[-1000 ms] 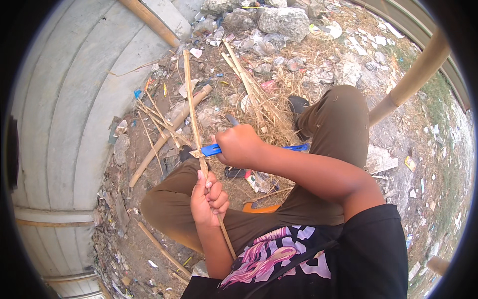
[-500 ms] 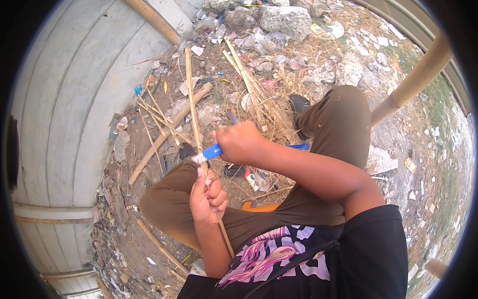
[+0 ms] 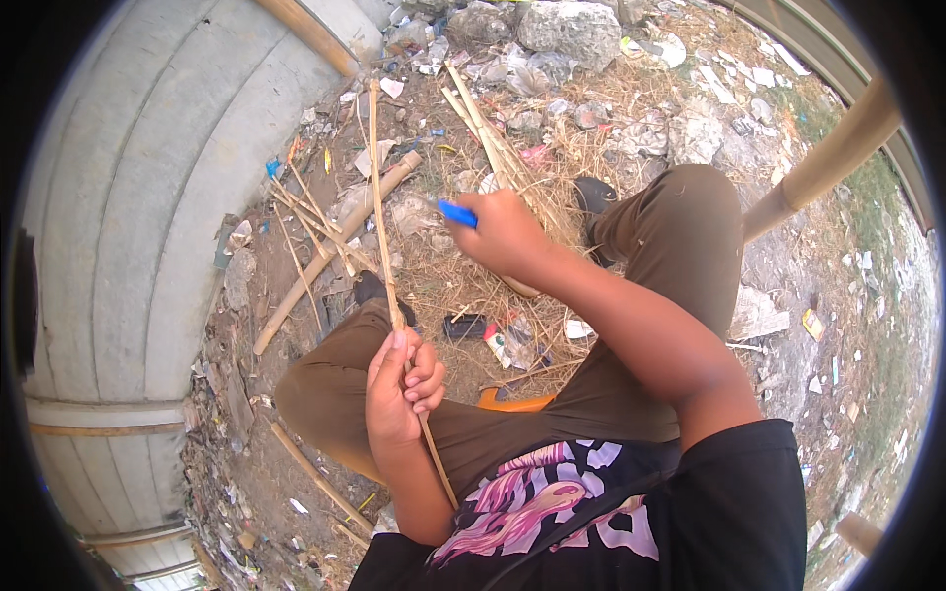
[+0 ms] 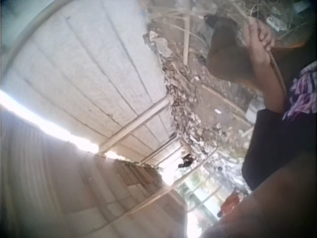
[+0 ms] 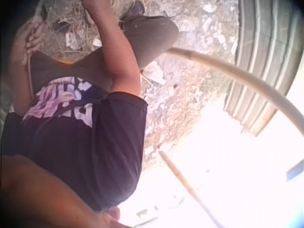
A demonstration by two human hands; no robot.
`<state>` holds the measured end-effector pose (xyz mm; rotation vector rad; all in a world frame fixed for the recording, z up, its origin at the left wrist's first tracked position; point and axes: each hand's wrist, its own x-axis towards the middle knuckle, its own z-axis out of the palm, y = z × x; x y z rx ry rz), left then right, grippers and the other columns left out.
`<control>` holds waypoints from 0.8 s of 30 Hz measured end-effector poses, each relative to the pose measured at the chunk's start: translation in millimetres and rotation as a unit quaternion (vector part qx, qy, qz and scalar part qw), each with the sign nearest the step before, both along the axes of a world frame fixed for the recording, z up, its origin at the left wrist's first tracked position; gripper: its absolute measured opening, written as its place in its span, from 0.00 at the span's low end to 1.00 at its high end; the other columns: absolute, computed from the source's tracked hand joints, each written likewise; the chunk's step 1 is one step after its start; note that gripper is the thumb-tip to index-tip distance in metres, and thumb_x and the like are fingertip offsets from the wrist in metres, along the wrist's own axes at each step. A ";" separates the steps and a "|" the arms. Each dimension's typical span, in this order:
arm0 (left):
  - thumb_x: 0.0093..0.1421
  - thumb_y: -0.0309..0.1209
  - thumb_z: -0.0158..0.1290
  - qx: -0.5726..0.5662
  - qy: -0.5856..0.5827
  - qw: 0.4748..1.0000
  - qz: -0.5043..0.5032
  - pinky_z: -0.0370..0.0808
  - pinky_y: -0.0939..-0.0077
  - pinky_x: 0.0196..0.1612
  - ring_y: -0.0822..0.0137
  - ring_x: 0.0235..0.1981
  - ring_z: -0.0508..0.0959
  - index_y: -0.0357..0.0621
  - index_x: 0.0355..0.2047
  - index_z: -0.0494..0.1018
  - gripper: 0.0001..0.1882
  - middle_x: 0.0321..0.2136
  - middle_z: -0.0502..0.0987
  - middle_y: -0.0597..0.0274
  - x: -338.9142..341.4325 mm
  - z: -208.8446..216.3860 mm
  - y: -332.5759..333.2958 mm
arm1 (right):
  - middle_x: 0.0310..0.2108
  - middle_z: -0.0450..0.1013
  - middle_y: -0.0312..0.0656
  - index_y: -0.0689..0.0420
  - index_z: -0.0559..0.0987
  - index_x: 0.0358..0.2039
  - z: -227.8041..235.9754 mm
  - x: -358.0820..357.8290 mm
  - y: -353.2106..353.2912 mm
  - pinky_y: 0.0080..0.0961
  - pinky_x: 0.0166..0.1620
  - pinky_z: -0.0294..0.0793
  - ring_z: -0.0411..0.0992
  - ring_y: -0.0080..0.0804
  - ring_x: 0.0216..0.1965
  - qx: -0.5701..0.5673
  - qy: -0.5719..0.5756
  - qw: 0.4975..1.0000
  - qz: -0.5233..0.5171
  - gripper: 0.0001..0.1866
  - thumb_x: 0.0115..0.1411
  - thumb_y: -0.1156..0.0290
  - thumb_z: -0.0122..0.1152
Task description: The person sits on the ground and uses a knife to sharpen a thin wooden stick, holding it with both hands and rotating it to shave off the outer layer. The person then switches to a second stick and continues the same sharpening process.
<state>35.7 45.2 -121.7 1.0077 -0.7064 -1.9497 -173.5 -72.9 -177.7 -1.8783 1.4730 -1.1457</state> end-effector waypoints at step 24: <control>0.72 0.32 0.40 -0.244 -0.702 0.619 -0.254 0.70 0.48 0.36 0.36 0.33 0.77 0.38 0.45 0.59 0.09 0.27 0.75 0.38 76.7 35.9 -81.4 | 0.45 0.78 0.49 0.58 0.78 0.45 -291.0 80.7 -22.2 0.42 0.49 0.77 0.77 0.46 0.50 0.334 0.365 0.866 -0.073 0.18 0.58 0.61 0.60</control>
